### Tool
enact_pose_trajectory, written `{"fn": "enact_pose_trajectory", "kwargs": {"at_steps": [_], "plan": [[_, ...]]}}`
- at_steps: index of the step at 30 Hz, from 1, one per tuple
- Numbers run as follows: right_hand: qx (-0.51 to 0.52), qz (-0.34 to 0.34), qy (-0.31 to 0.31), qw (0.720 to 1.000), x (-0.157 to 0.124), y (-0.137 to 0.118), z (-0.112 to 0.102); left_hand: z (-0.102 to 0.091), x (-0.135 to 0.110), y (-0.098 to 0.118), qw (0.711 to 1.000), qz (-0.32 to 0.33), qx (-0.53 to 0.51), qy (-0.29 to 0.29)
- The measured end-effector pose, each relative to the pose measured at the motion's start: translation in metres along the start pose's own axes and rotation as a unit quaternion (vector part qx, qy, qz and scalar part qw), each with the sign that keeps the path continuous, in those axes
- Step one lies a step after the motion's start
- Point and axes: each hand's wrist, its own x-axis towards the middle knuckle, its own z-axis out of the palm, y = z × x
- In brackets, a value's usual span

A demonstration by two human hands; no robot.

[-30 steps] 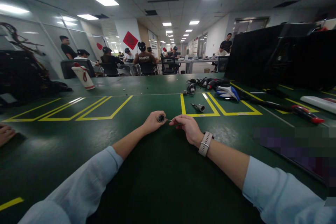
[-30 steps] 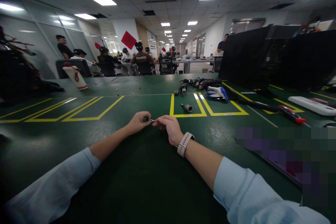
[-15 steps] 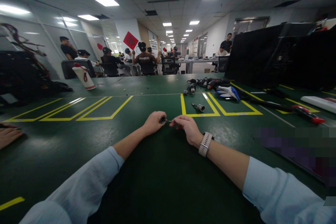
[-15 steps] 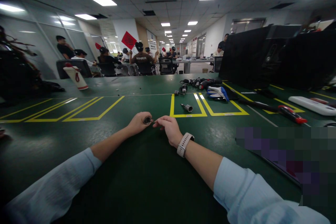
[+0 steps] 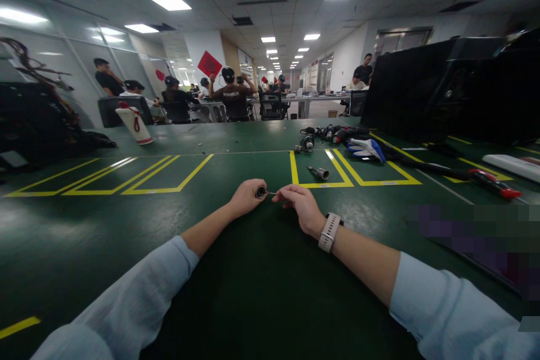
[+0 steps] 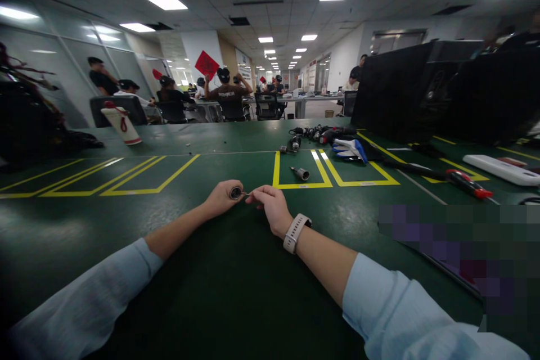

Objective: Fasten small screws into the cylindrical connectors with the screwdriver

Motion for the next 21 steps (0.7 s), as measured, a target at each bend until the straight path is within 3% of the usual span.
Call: {"fn": "enact_pose_trajectory", "kwargs": {"at_steps": [13, 21], "plan": [[0.029, 0.044, -0.014, 0.998, -0.0010, -0.0079, -0.0012, -0.0023, -0.0005, -0.0005, 1.000, 0.009, -0.023, 0.001], [0.010, -0.002, 0.004, 1.000, -0.0006, -0.0010, 0.0000, 0.0007, 0.0006, -0.0012, 1.000, 0.006, -0.007, -0.004]]}}
